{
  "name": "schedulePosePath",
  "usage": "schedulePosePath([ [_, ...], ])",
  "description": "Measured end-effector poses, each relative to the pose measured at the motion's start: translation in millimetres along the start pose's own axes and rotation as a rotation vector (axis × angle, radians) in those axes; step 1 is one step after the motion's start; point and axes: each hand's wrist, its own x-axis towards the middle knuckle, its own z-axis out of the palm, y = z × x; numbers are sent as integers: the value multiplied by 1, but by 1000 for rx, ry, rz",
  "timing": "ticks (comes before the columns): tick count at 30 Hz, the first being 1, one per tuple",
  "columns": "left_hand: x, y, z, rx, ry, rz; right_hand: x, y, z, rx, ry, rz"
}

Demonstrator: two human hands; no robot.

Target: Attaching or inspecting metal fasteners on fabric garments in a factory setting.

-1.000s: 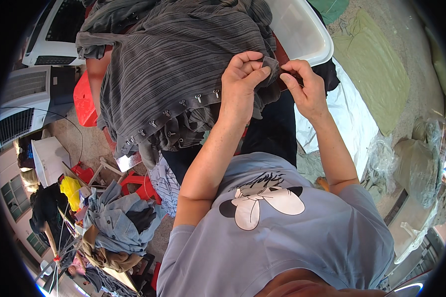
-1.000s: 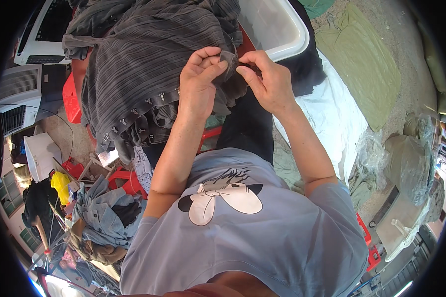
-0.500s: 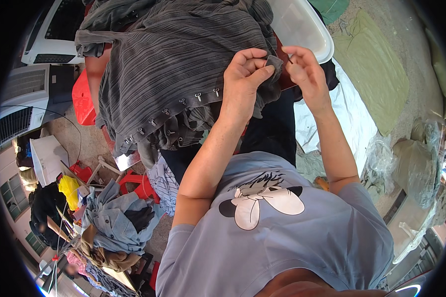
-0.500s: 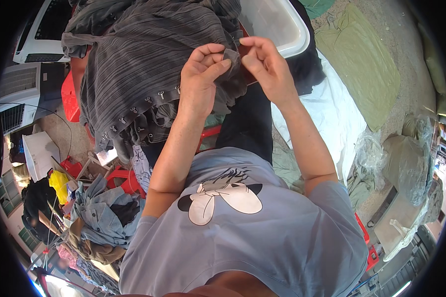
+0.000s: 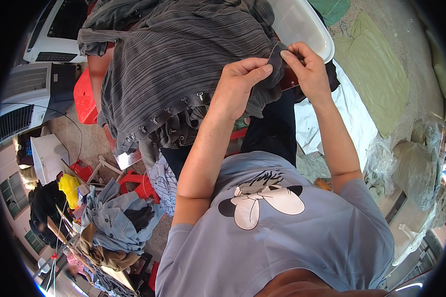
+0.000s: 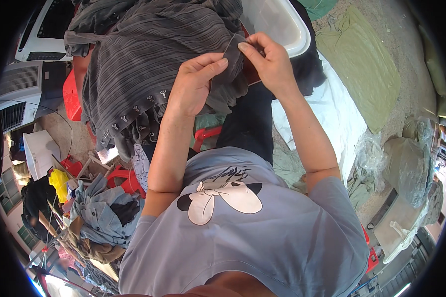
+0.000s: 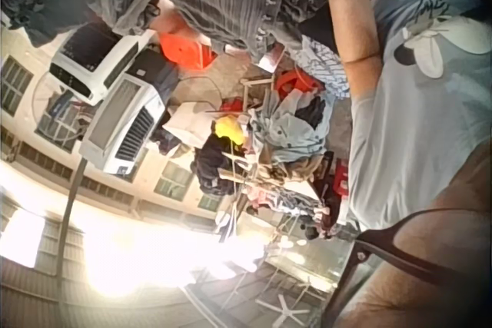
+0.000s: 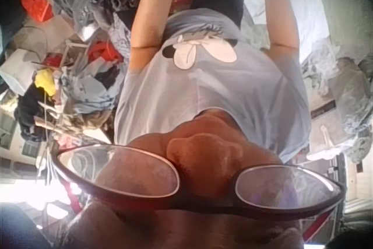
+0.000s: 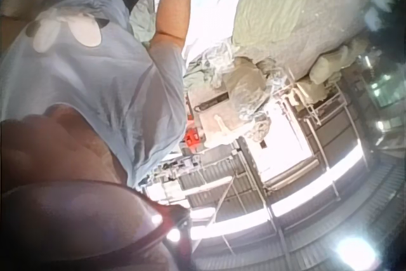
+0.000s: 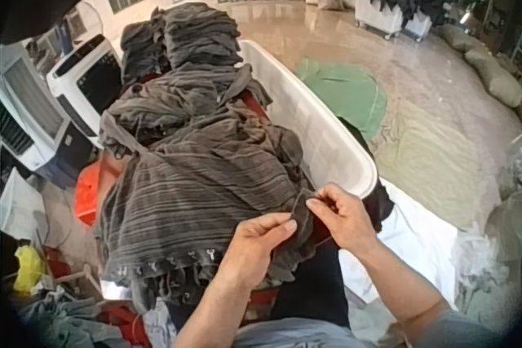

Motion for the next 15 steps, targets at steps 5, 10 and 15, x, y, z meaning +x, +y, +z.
schedulePosePath([
  [5, 2, -1, 0, -25, 93, 17, -21, 1, 3, -354, 91, -348],
  [10, 2, -3, 1, -45, 122, 18, -34, -1, 1, -614, 34, -519],
  [15, 3, -6, 3, -17, 154, 41, -34, -1, 5, -741, 113, -588],
])
